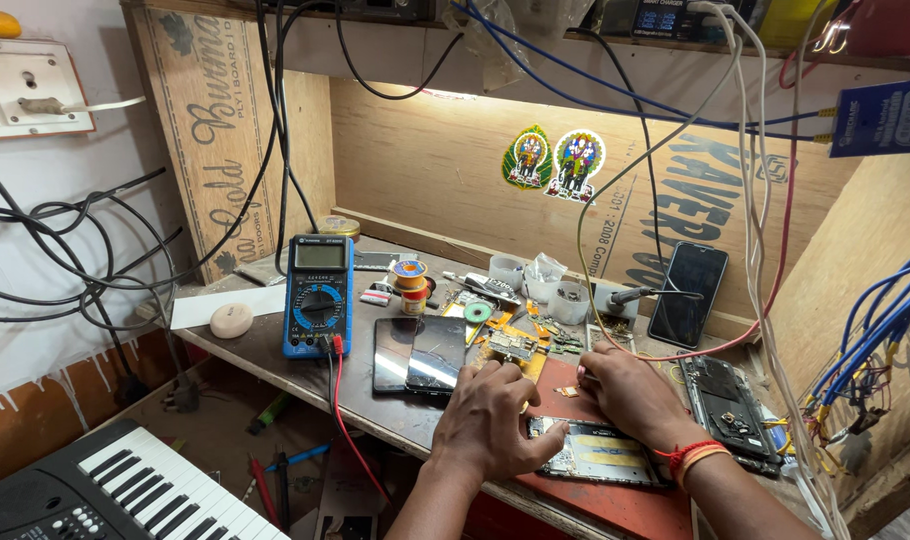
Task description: The person works at a cluttered repair bench on a disassembled smartphone lying on a red mat. They use a small handheld tool to pry and manipulate components inside the phone frame, steadying the device with the other hand and repositioning it during the work.
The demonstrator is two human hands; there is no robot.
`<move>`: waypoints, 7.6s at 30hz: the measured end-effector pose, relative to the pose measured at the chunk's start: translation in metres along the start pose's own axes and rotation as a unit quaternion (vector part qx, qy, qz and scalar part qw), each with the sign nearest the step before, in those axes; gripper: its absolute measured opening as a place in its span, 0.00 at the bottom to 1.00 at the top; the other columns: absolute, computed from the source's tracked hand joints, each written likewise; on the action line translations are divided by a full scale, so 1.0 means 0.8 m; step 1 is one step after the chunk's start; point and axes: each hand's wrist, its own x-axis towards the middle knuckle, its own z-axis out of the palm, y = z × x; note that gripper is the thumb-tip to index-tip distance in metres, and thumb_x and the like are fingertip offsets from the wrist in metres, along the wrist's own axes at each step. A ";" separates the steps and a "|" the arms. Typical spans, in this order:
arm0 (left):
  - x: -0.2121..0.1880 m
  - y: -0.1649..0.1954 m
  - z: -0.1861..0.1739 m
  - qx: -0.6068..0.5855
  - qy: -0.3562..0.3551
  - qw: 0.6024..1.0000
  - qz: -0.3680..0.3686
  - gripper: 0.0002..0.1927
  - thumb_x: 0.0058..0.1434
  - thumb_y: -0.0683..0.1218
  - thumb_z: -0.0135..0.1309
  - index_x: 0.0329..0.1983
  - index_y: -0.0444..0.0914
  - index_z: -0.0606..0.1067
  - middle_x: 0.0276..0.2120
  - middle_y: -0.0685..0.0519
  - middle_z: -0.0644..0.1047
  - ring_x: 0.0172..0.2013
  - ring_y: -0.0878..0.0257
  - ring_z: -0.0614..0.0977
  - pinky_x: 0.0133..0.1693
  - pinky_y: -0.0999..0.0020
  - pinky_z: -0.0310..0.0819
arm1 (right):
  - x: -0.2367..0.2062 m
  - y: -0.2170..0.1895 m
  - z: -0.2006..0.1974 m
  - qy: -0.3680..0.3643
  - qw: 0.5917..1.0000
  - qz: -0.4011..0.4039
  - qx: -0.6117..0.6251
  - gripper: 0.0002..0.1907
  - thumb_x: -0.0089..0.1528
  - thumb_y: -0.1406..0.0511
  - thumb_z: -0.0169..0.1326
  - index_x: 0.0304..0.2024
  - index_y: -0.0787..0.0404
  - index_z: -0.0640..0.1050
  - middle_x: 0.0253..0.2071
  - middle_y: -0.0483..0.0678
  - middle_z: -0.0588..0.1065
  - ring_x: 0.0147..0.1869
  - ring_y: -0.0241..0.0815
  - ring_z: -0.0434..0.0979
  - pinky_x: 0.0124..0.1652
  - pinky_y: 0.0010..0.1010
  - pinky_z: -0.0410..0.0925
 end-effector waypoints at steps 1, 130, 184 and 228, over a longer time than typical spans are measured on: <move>0.001 0.000 0.000 -0.001 0.000 1.000 -0.001 0.21 0.51 0.62 0.62 0.27 0.40 0.78 0.29 0.50 0.76 0.42 0.55 0.77 0.54 0.58 0.65 | -0.001 0.000 0.001 -0.003 1.000 0.001 -0.009 0.10 0.63 0.61 0.55 0.37 0.62 0.77 0.41 0.50 0.74 0.49 0.54 0.77 0.46 0.45 0.69; 0.001 0.001 -0.001 0.019 -0.034 0.999 -0.019 0.22 0.53 0.64 0.59 0.28 0.41 0.79 0.27 0.52 0.76 0.38 0.58 0.78 0.56 0.60 0.66 | -0.137 0.045 -0.011 0.056 0.984 0.162 0.049 0.07 0.63 0.60 0.56 0.39 0.55 0.79 0.37 0.45 0.83 0.45 0.48 0.84 0.43 0.41 0.74; 0.002 0.003 -0.003 0.014 -0.048 0.998 -0.027 0.21 0.53 0.63 0.60 0.27 0.41 0.78 0.27 0.52 0.76 0.38 0.59 0.78 0.55 0.60 0.67 | -0.256 0.217 0.087 0.361 0.887 0.042 0.286 0.28 0.62 0.73 0.52 0.64 0.63 0.62 0.38 0.62 0.79 0.37 0.50 0.86 0.42 0.40 0.77; -0.001 -0.003 0.002 0.009 -0.011 1.000 0.008 0.22 0.53 0.64 0.60 0.28 0.41 0.78 0.26 0.53 0.75 0.37 0.58 0.78 0.53 0.60 0.66 | -0.138 0.018 -0.027 0.293 0.891 0.069 0.340 0.35 0.60 0.77 0.54 0.67 0.59 0.58 0.47 0.58 0.77 0.45 0.43 0.83 0.43 0.33 0.77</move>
